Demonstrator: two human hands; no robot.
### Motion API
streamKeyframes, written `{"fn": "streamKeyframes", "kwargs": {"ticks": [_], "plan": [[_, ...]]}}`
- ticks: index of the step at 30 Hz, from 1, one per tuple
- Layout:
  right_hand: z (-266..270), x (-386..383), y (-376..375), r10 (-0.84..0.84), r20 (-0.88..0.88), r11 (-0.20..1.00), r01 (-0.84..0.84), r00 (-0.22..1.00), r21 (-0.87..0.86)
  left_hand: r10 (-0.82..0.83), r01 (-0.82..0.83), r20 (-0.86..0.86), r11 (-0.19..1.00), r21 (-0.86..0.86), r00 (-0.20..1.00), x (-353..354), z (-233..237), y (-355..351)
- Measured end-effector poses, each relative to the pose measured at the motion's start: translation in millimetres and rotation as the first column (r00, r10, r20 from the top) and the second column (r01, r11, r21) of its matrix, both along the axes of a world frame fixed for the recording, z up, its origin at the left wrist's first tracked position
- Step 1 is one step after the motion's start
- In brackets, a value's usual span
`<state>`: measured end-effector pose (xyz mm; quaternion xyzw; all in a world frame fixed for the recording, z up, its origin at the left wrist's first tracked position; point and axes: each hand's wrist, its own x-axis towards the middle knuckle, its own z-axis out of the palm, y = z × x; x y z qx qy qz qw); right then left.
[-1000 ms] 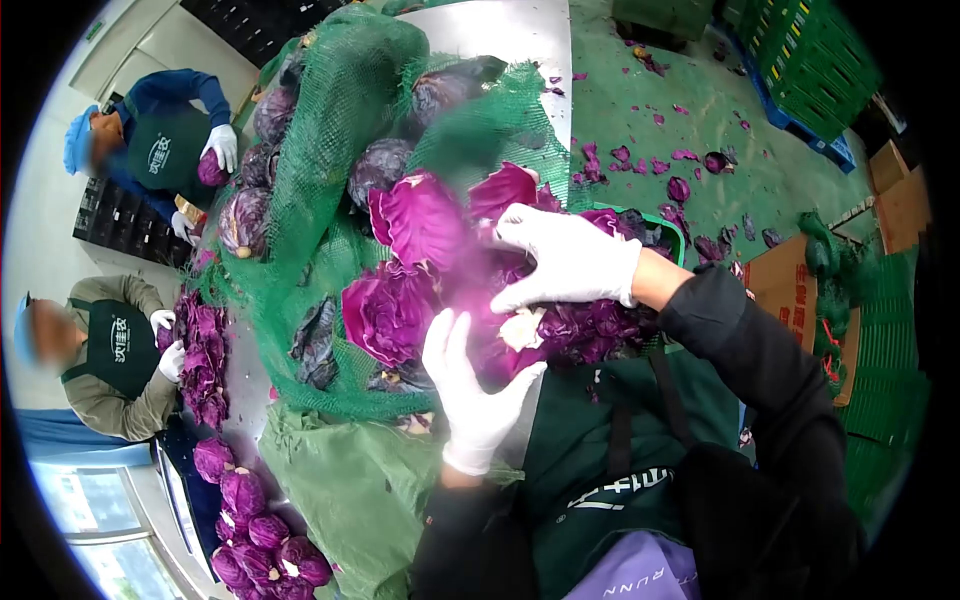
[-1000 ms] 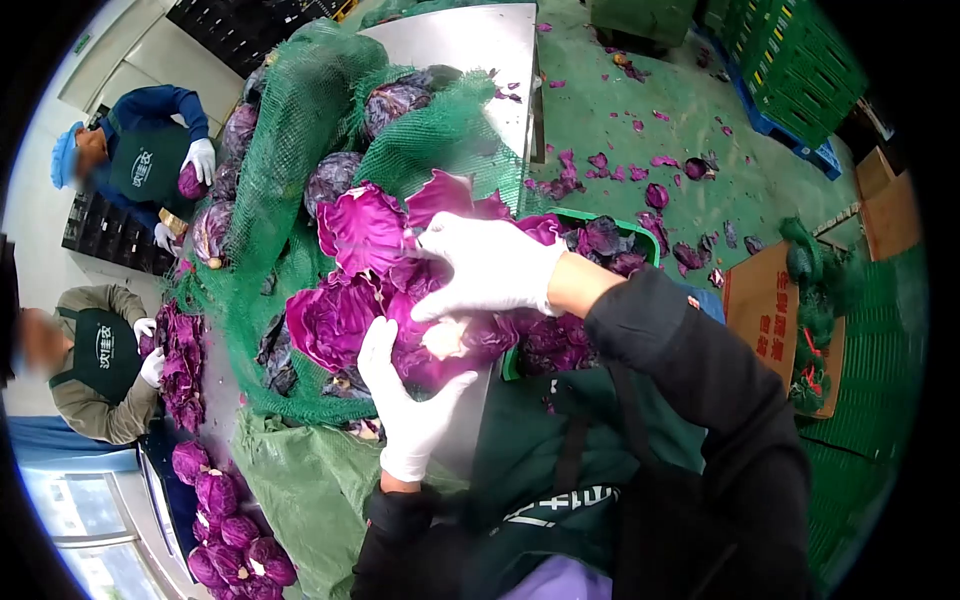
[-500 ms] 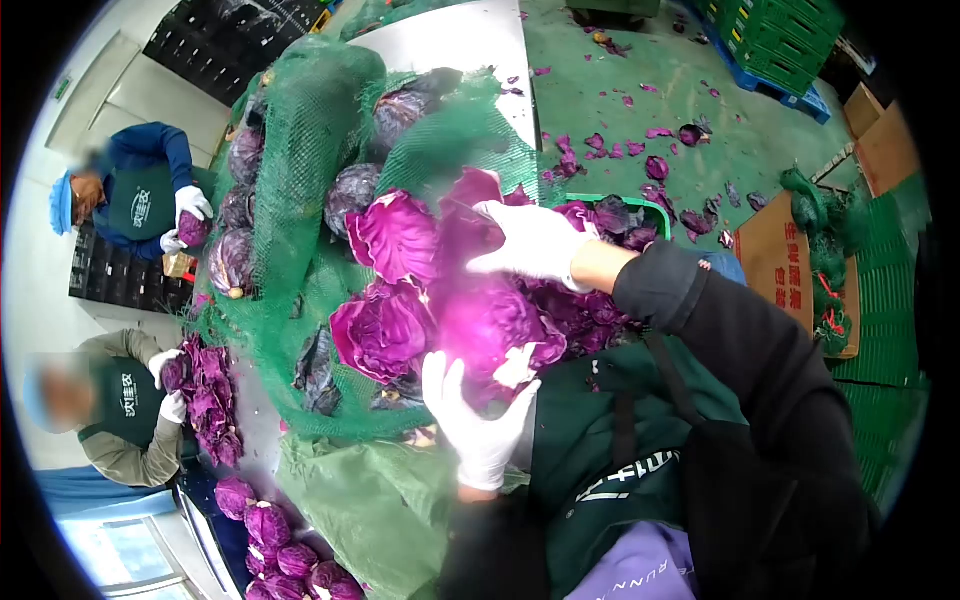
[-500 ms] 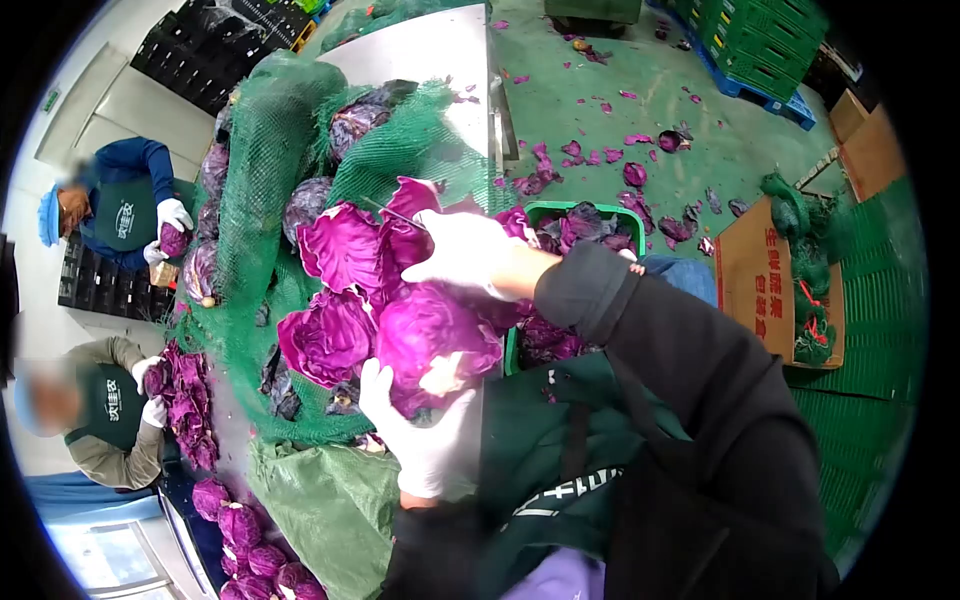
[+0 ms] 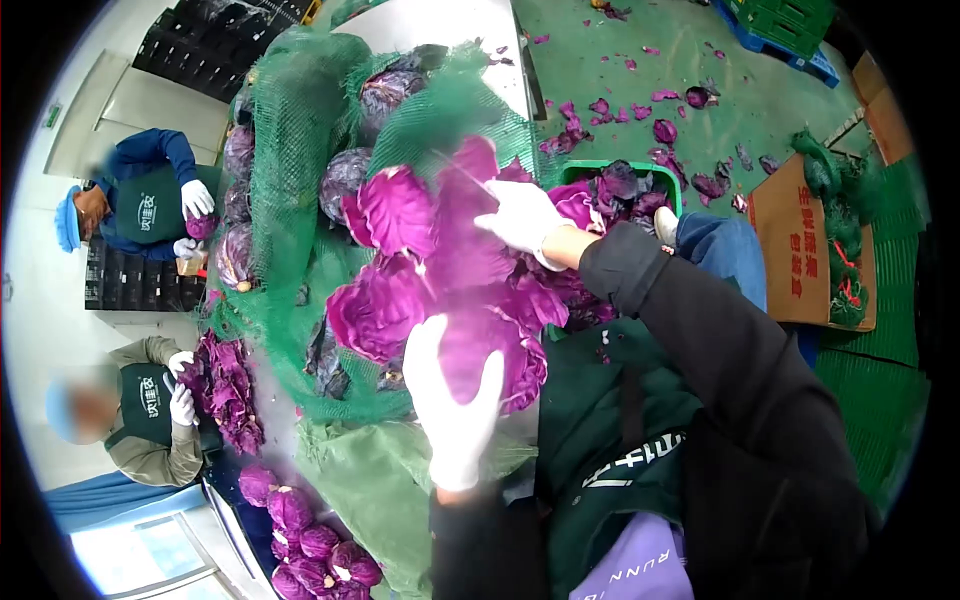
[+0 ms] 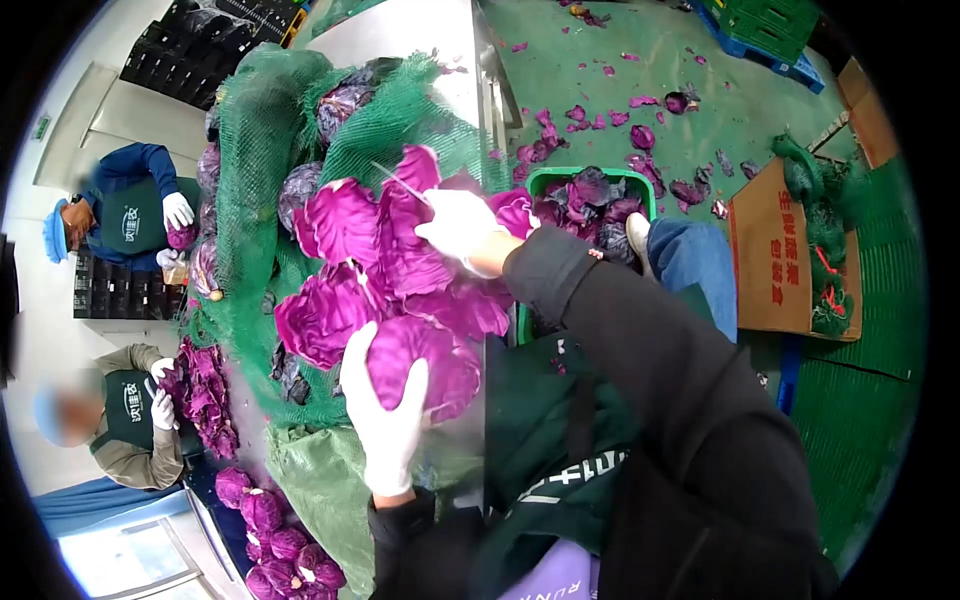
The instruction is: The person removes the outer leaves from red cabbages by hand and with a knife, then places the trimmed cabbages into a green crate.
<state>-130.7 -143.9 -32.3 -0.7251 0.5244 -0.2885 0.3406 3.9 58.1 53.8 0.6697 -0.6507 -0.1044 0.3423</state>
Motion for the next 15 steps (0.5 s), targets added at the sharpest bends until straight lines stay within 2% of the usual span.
{"fn": "streamKeyframes", "kwargs": {"ticks": [2,3,4,6,7,8,10,12,13,14,15], "plan": [[-4,2,-6,-0.004,-0.045,1.0,0.003,0.999,-0.023,0.094,-0.074,-0.23,0.993,0.094,0.969,10,-1,17],[16,-1,-3,0.033,0.04,0.985,-0.039,0.999,0.166,0.152,-0.108,-0.339,0.983,0.145,0.929,13,0,24],[26,-3,7,-0.023,0.12,0.99,0.006,0.992,0.14,0.148,-0.107,-0.313,0.984,0.143,0.938,15,1,26],[23,1,30,-0.122,0.208,0.955,0.172,0.97,-0.243,0.136,-0.102,-0.277,0.986,0.132,0.951,12,0,16],[29,-12,48,-0.053,0.226,0.996,0.068,0.973,-0.06,0.148,-0.115,-0.319,0.986,0.122,0.936,12,-1,11],[59,-27,68,0.004,0.253,0.992,-0.036,0.967,0.12,0.167,-0.131,-0.332,0.983,0.129,0.928,14,-3,6],[82,-44,99,0.123,0.097,0.928,-0.149,0.988,0.342,0.216,-0.168,-0.388,0.974,0.154,0.896,8,1,-1],[63,-38,126,0.224,0.021,0.89,-0.213,0.974,0.404,0.216,-0.182,-0.327,0.975,0.131,0.92,5,0,-6],[46,-33,136,0.208,0.08,0.892,-0.223,0.975,0.394,0.212,-0.182,-0.314,0.976,0.123,0.926,4,-2,-8],[40,-23,140,0.108,0.303,0.952,-0.186,0.947,0.242,0.212,-0.186,-0.3,0.976,0.112,0.93,4,-3,-10],[36,-26,142,0.069,0.332,0.918,-0.19,0.941,0.347,0.236,-0.212,-0.316,0.971,0.11,0.919,4,-3,-12]]}}
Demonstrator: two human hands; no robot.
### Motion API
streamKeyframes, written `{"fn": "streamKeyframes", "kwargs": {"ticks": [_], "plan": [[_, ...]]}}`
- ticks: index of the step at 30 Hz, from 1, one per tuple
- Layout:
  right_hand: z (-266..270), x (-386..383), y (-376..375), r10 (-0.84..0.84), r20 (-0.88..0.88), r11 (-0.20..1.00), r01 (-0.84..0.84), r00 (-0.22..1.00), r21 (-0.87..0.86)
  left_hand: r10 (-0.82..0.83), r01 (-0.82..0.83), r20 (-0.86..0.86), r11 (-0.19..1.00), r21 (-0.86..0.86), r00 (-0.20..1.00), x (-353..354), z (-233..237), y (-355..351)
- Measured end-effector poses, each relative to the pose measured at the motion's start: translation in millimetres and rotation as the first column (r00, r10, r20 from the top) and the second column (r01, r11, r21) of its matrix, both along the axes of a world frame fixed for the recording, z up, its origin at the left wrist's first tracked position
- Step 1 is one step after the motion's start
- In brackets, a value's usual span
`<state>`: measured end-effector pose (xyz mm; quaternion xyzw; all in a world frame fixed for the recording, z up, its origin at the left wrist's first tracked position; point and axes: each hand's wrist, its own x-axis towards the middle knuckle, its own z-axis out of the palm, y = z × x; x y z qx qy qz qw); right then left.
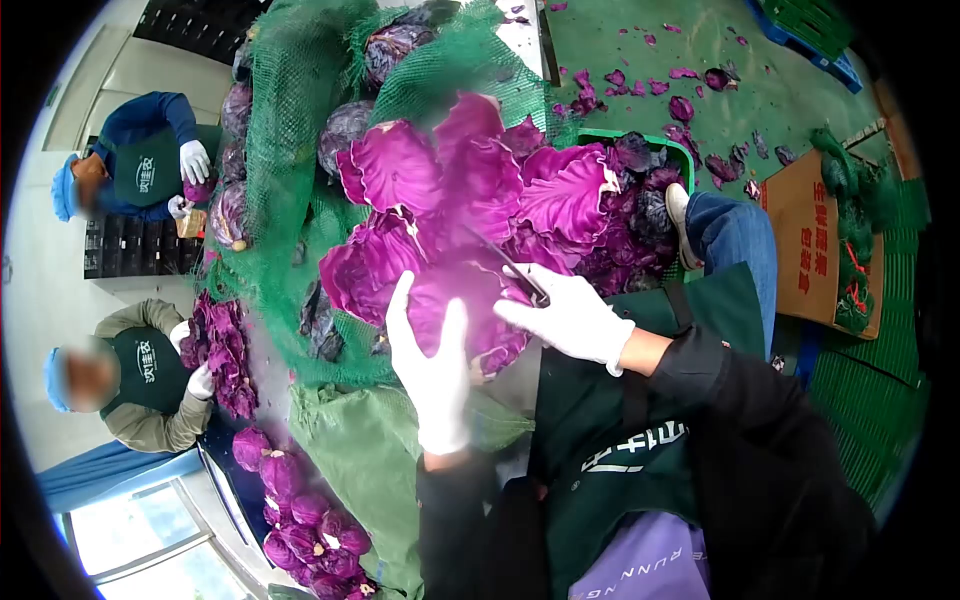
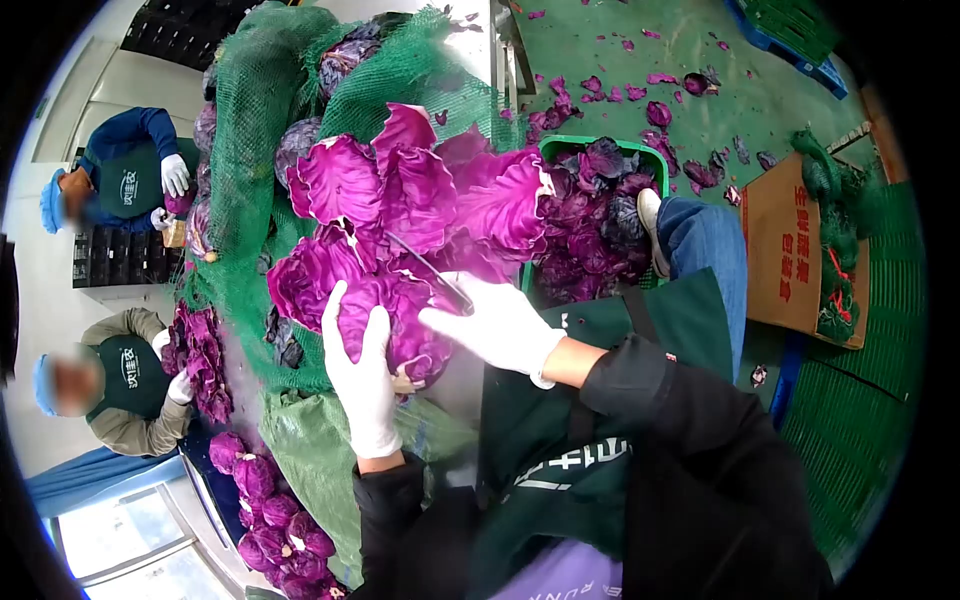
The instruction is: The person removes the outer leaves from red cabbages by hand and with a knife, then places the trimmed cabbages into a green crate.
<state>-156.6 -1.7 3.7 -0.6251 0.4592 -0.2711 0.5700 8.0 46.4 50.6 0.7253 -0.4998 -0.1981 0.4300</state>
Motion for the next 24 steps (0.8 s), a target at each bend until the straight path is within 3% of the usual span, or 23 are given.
{"fn": "streamKeyframes", "kwargs": {"ticks": [5,6,9,11,13,14,15,16,17,18,19,20,23,24], "plan": [[3,-11,14,-0.174,0.223,0.935,0.09,0.959,0.344,0.005,-0.005,0.018,1.0,-0.008,1.0,5,-4,-3],[6,-14,18,-0.218,0.286,0.934,0.114,0.933,0.339,0.014,-0.014,0.009,1.0,-0.01,1.0,5,-6,-5],[0,-33,24,-0.306,0.296,0.892,0.165,0.905,0.42,0.035,-0.035,0.013,0.999,-0.019,0.999,5,-9,-8],[-1,-52,19,-0.368,0.205,0.857,0.245,0.907,0.454,0.074,-0.074,-0.052,0.997,0.016,0.996,4,-8,-9],[-3,-65,19,-0.361,0.311,0.901,0.244,0.879,0.358,0.105,-0.102,-0.125,0.994,0.031,0.987,4,-8,-14],[8,-63,19,-0.354,0.31,0.897,0.225,0.883,0.381,0.072,-0.073,-0.062,0.997,-0.012,0.995,3,-12,-16],[19,-57,18,-0.211,0.185,0.978,0.206,0.96,0.047,0.086,-0.086,-0.031,0.996,0.006,0.996,0,-12,-16],[22,-47,18,-0.133,0.178,0.954,0.175,0.975,-0.244,0.095,-0.095,0.0,0.995,0.02,0.995,-6,-9,-19],[22,-36,18,-0.061,0.146,0.848,0.128,0.987,-0.515,0.104,-0.105,0.032,0.994,0.033,0.994,-10,-7,-21],[19,-26,19,-0.058,0.063,0.822,0.083,0.996,-0.564,0.048,-0.043,0.134,0.998,-0.037,0.99,-3,-15,-19],[16,-16,20,-0.057,-0.019,0.794,0.033,0.998,-0.607,0.047,-0.045,0.075,0.999,-0.021,0.996,-2,-17,-21],[16,-9,22,-0.031,0.008,0.854,0.031,0.999,-0.519,0.05,-0.05,0.017,0.999,-0.005,0.999,-1,-18,-22],[14,4,26,-0.119,-0.085,0.87,0.062,0.989,-0.489,0.033,-0.033,-0.028,0.999,-0.009,0.999,-2,-14,-23],[16,4,27,-0.139,-0.032,0.843,0.101,0.99,-0.528,0.044,-0.046,-0.032,0.998,-0.043,0.998,-5,-14,-23]]}}
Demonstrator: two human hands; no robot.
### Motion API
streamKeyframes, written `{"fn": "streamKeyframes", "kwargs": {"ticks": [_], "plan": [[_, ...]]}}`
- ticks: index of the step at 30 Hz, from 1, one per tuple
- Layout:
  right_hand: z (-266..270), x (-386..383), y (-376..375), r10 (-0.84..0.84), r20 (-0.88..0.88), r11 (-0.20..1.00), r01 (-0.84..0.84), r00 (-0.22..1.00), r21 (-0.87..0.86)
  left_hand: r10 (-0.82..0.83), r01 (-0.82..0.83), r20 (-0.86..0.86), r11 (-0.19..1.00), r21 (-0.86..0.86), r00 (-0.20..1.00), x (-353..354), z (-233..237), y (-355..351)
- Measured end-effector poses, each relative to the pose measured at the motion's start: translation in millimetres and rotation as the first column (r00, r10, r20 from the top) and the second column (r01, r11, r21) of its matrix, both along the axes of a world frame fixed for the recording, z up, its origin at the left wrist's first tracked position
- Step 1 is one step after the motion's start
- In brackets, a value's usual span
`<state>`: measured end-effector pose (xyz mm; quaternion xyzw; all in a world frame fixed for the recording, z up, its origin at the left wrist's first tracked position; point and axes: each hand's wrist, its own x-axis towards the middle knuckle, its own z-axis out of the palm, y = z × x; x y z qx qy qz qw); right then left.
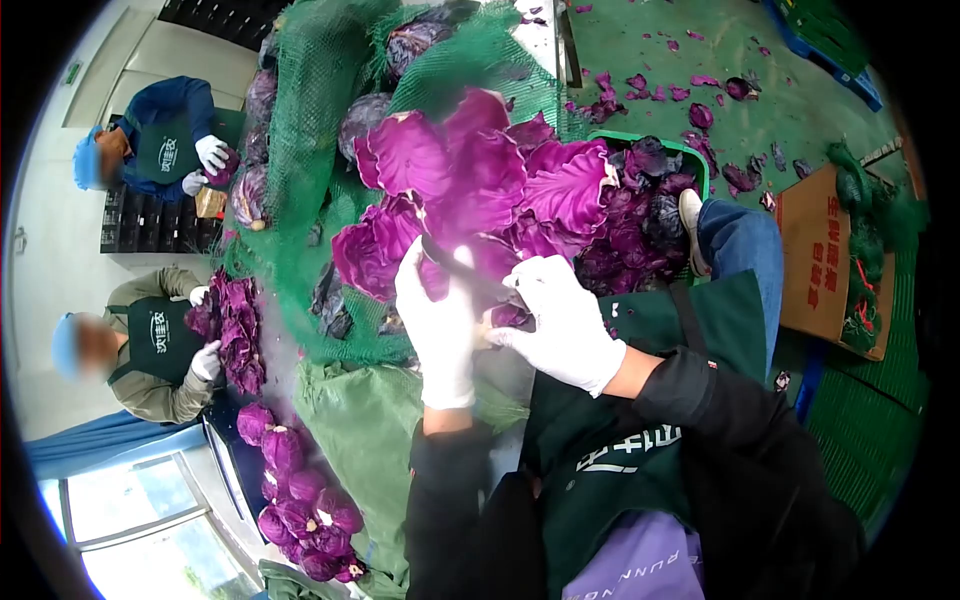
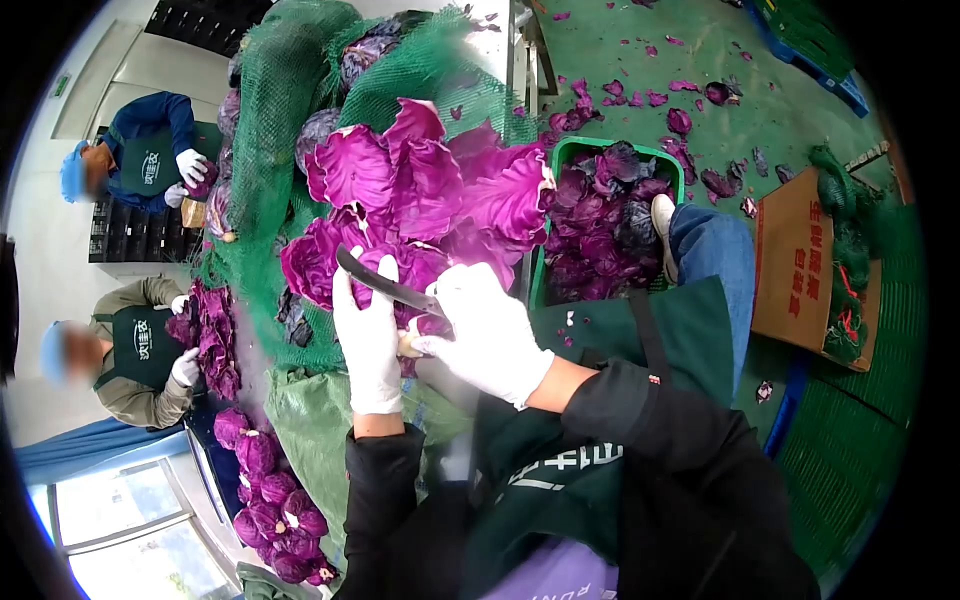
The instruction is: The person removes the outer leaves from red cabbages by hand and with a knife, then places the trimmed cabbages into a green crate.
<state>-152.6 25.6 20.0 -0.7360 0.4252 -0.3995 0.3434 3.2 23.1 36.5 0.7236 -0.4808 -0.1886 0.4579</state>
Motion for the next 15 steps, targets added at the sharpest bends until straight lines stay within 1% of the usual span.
{"fn": "streamKeyframes", "kwargs": {"ticks": [1,3,4,6,7,8,9,10,11,12,13,14,15], "plan": [[2,0,0,0.001,-0.025,1.0,-0.001,1.0,-0.017,0.008,-0.009,-0.004,0.999,-0.039,1.0,-2,-1,-1],[4,-2,-2,-0.004,-0.08,0.998,-0.001,0.997,-0.061,0.021,-0.022,-0.009,0.998,-0.057,1.0,-4,-2,-4],[7,-3,-2,0.008,-0.071,0.998,-0.012,0.997,-0.054,0.025,-0.026,-0.014,0.998,-0.063,1.0,-5,-3,-4],[4,-3,-3,0.048,-0.058,0.999,-0.049,0.997,-0.021,-0.047,0.047,0.006,0.996,-0.082,0.999,6,-21,-1],[3,-3,-3,0.067,-0.049,0.998,-0.068,0.997,-0.006,-0.126,0.143,0.188,0.987,-0.078,0.974,13,-26,2],[6,-3,-2,0.117,-0.01,0.989,-0.117,0.993,-0.086,-0.193,0.241,0.495,0.97,-0.034,0.847,20,-23,4],[10,-4,2,0.17,0.025,0.973,-0.164,0.985,-0.164,-0.212,0.321,0.712,0.947,-0.019,0.67,25,-20,5],[14,-5,9,0.207,0.169,0.976,-0.191,0.964,-0.107,-0.224,0.341,0.745,0.94,-0.006,0.629,29,-18,4],[10,-10,7,0.173,0.157,0.983,-0.163,0.972,-0.08,-0.243,0.395,0.814,0.919,0.019,0.527,22,-1,6],[3,-18,2,0.14,0.143,0.989,-0.133,0.98,-0.057,-0.147,0.186,0.445,0.981,-0.045,0.883,14,-3,1],[0,-23,-4,0.108,0.129,0.994,-0.105,0.986,-0.033,0.033,-0.033,-0.032,0.999,0.004,0.999,6,-6,-3],[-2,-25,-8,0.082,0.143,0.997,-0.081,0.986,-0.008,0.037,-0.036,0.049,0.999,-0.025,0.998,5,-6,-3],[-2,-22,-5,0.08,0.107,0.997,-0.078,0.991,-0.027,-0.015,0.016,0.012,0.999,-0.045,1.0,9,-14,-1]]}}
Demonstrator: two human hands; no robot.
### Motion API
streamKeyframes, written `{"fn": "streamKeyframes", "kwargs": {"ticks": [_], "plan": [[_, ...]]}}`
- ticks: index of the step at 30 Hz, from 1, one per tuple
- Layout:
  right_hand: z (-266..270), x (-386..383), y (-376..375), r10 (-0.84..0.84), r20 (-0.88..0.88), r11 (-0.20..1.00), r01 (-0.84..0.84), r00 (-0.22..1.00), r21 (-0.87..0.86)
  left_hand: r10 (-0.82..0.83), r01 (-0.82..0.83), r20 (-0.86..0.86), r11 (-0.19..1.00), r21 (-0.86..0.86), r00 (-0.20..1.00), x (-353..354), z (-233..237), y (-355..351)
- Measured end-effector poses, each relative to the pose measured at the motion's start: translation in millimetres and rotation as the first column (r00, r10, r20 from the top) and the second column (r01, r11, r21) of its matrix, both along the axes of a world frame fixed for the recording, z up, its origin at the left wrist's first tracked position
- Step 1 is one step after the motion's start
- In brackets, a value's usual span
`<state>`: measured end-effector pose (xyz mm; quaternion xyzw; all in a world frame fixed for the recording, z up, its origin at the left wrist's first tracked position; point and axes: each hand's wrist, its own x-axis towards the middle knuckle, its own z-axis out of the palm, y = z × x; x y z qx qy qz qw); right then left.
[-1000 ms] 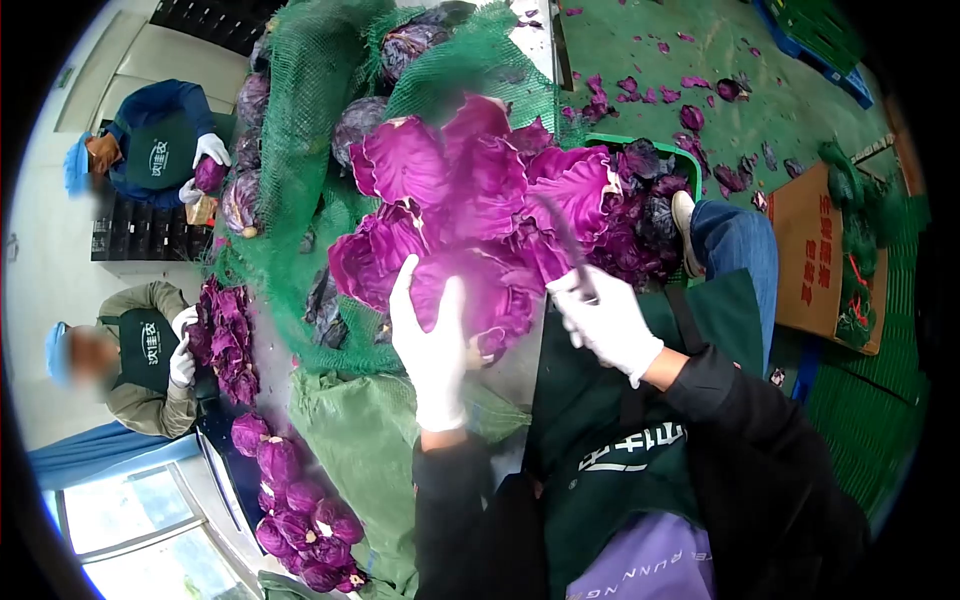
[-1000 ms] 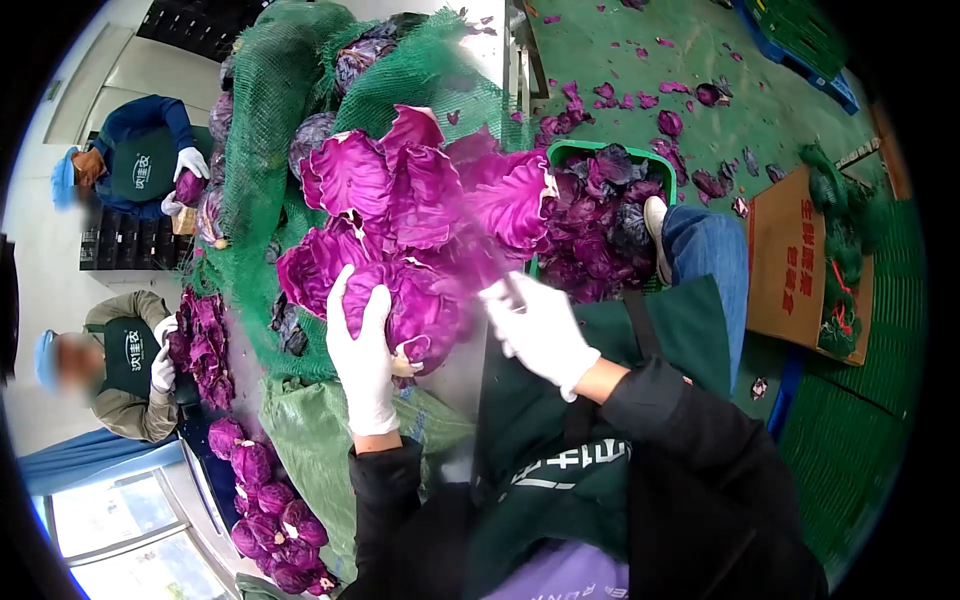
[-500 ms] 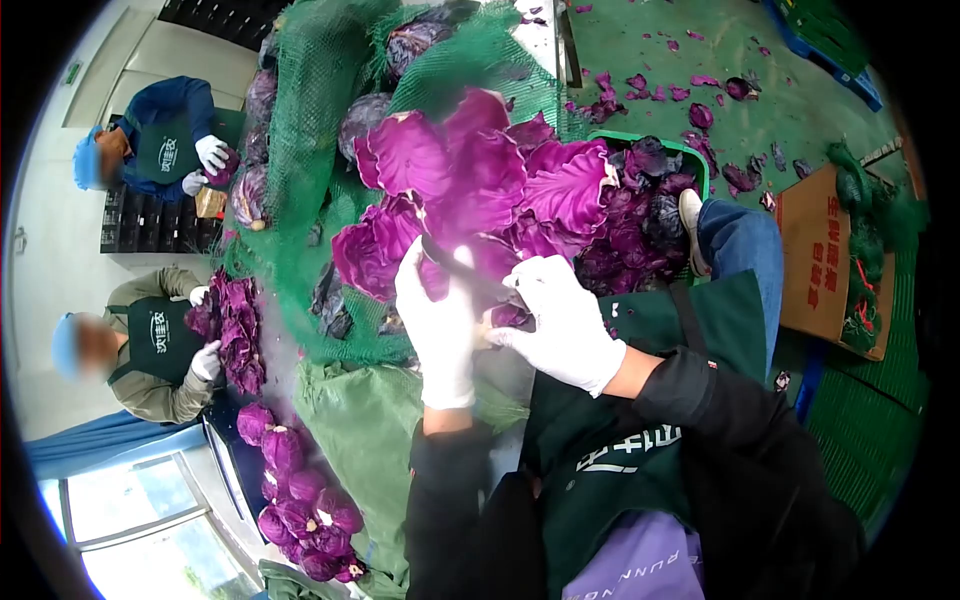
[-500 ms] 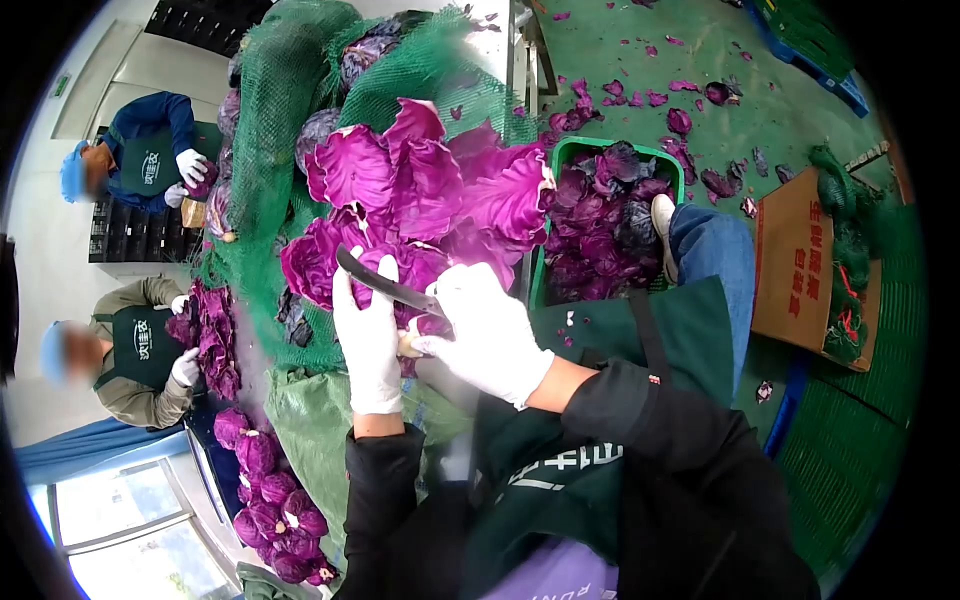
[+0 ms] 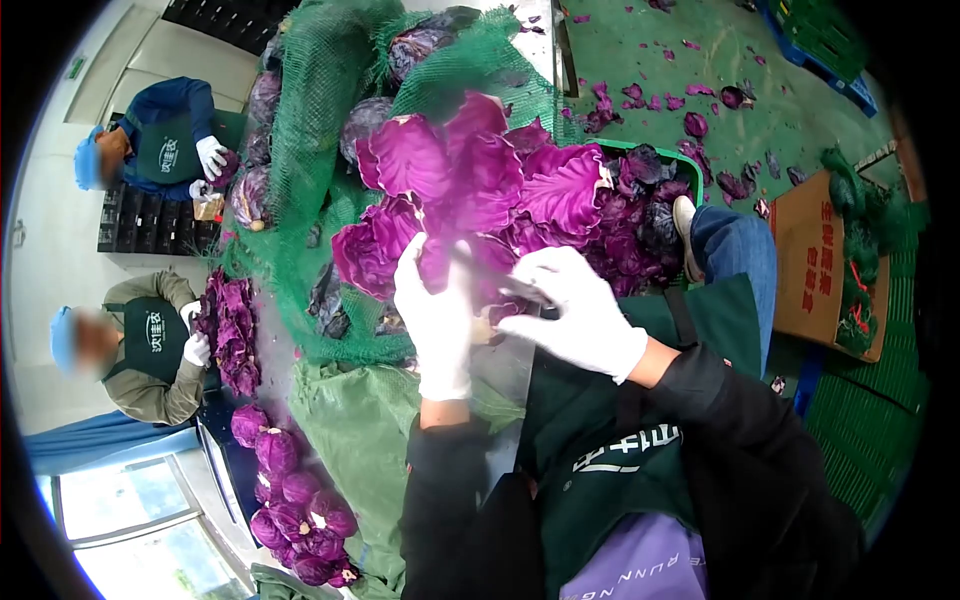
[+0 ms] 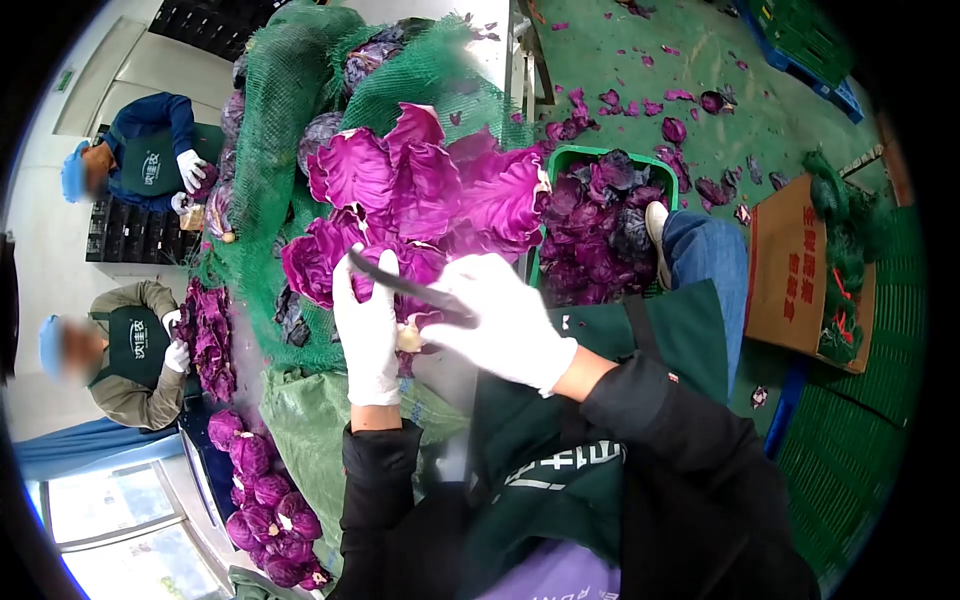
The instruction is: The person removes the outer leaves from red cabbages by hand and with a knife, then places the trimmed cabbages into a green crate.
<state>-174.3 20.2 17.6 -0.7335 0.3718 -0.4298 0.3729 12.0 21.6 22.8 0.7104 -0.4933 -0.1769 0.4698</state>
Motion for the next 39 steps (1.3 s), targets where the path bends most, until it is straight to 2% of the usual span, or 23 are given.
{"fn": "streamKeyframes", "kwargs": {"ticks": [1,2,3,6,7,9,11,13,16,18,19,21,23,26,27,30,31,32,34,35,36,38,39], "plan": [[8,8,2,-0.01,-0.032,1.0,0.009,0.999,-0.02,-0.059,0.058,-0.035,0.998,-0.02,0.998,8,-13,2],[13,15,5,-0.021,-0.064,0.999,0.019,0.998,-0.042,-0.151,0.156,0.283,0.988,0.004,0.947,6,-8,4],[11,18,6,0.0,-0.041,1.0,0.0,0.999,0.008,-0.187,0.225,0.572,0.974,0.005,0.798,4,-3,7],[14,22,8,0.073,-0.105,0.995,-0.065,0.992,0.072,-0.14,0.26,0.741,0.964,-0.048,0.656,9,0,5],[11,25,8,0.025,-0.084,0.999,-0.028,0.996,-0.039,-0.151,0.28,0.795,0.96,-0.025,0.588,11,4,7],[1,20,5,0.095,0.021,0.99,-0.093,0.995,-0.107,-0.148,0.233,0.651,0.971,-0.045,0.745,13,-1,5],[1,7,6,0.154,0.077,0.981,-0.143,0.985,-0.133,-0.212,0.37,0.797,0.929,-0.015,0.566,9,12,10],[-12,-13,6,0.095,0.047,0.982,-0.086,0.994,-0.166,-0.216,0.258,0.469,0.966,-0.026,0.856,6,12,12],[-11,-40,-5,0.037,-0.201,0.995,-0.018,0.979,0.094,-0.099,0.097,0.102,0.995,0.033,0.99,-3,14,9],[4,-30,-5,0.059,-0.048,0.998,-0.06,0.997,-0.024,0.031,-0.039,0.068,0.993,0.114,0.997,-7,15,1],[10,-25,-6,0.095,-0.178,0.991,-0.11,0.979,-0.072,-0.014,0.01,0.055,0.997,0.074,0.998,-6,14,3],[-4,-9,-9,0.141,-0.212,0.98,-0.166,0.967,-0.107,-0.106,0.106,0.036,0.994,-0.017,0.994,-2,11,7],[-11,-6,-16,0.16,-0.207,0.968,-0.194,0.965,-0.16,-0.063,0.064,-0.015,0.997,0.045,0.998,1,13,5],[-7,-27,-29,0.186,-0.126,0.982,-0.18,0.974,0.063,0.015,-0.01,-0.041,0.993,0.121,0.999,2,15,8],[-6,-32,-32,0.163,0.077,0.933,-0.179,0.984,0.313,0.041,-0.028,-0.083,0.987,0.159,0.996,-2,21,8],[-10,-42,-45,0.076,0.082,0.913,-0.102,0.994,0.395,0.032,-0.006,-0.152,0.986,0.168,0.988,-7,28,7],[-16,-46,-51,-0.061,0.164,0.918,-0.009,0.985,0.397,0.018,0.01,-0.18,0.988,0.154,0.983,-2,27,9],[-25,-55,-63,-0.171,0.115,0.924,0.119,0.978,0.363,0.005,0.024,-0.207,0.99,0.139,0.978,0,27,12],[-57,-76,-82,-0.233,0.117,0.918,0.178,0.965,0.355,0.037,-0.002,-0.257,0.991,0.135,0.966,-3,32,16],[-46,-75,-78,-0.245,-0.062,0.941,0.253,0.968,0.225,0.044,-0.009,-0.259,0.991,0.137,0.965,-4,32,17],[-33,-74,-70,-0.256,-0.289,0.966,0.251,0.923,-0.055,0.036,-0.005,-0.246,0.992,0.127,0.969,-4,31,18],[10,-60,-42,-0.071,-0.243,0.994,0.09,0.967,0.067,0.02,0.003,-0.22,0.994,0.106,0.975,-5,28,20],[9,-52,-32,-0.023,-0.284,1.0,0.026,0.959,0.007,0.01,0.01,-0.19,0.994,0.105,0.982,-4,27,19]]}}
